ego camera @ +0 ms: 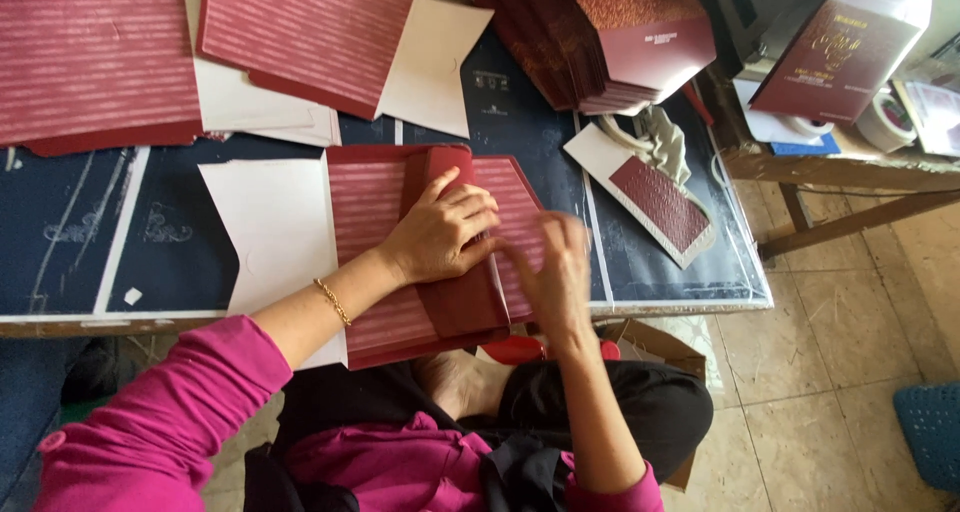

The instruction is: Folding invitation covers and inserting paper liners to assemble invitations.

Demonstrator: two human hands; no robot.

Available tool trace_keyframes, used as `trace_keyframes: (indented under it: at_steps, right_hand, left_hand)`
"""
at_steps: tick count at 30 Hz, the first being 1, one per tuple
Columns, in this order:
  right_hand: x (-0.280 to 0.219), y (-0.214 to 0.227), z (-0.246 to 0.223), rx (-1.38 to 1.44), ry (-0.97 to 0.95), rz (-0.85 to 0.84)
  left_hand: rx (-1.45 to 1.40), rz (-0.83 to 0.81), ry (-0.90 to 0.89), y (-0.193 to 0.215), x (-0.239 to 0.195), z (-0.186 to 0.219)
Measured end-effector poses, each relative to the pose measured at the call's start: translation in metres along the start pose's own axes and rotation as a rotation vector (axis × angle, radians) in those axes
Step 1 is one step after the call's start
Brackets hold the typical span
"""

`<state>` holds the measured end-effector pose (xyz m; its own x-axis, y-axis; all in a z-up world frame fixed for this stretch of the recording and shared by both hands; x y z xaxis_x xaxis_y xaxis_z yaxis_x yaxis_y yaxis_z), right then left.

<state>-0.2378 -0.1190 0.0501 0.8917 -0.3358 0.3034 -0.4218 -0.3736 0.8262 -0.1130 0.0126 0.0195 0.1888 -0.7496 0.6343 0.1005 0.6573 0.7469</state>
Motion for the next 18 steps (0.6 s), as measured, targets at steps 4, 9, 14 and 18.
trace_keyframes:
  at_steps: [4,9,14,18]
  right_hand:
    - [-0.003,-0.006,0.033,-0.35,-0.289,-0.061]
    - [0.006,-0.012,0.047,-0.237,-0.333,-0.052]
    - [0.016,0.024,0.003,0.362,-0.263,-0.067]
    - [0.024,-0.022,0.03,1.464,-0.479,-0.473]
  left_hand:
    - [0.073,-0.086,-0.062,-0.003,0.0,0.0]
    - [0.056,-0.146,0.005,0.016,-0.02,-0.008]
    - [-0.015,-0.209,0.036,0.025,-0.021,-0.004]
    - [-0.087,-0.215,0.048,0.031,-0.017,-0.004]
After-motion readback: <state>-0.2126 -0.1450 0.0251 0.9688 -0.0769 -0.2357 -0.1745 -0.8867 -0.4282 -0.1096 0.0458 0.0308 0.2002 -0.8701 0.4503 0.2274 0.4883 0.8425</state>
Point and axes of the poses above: each hand's wrist, its own x-axis towards the middle knuckle, its own y-axis out of the back of the hand, z = x × y, the point moved 2 cm from there along x, towards the middle knuckle, and after that the axes turned 8 degrees about -y, right-handed, at the moved point
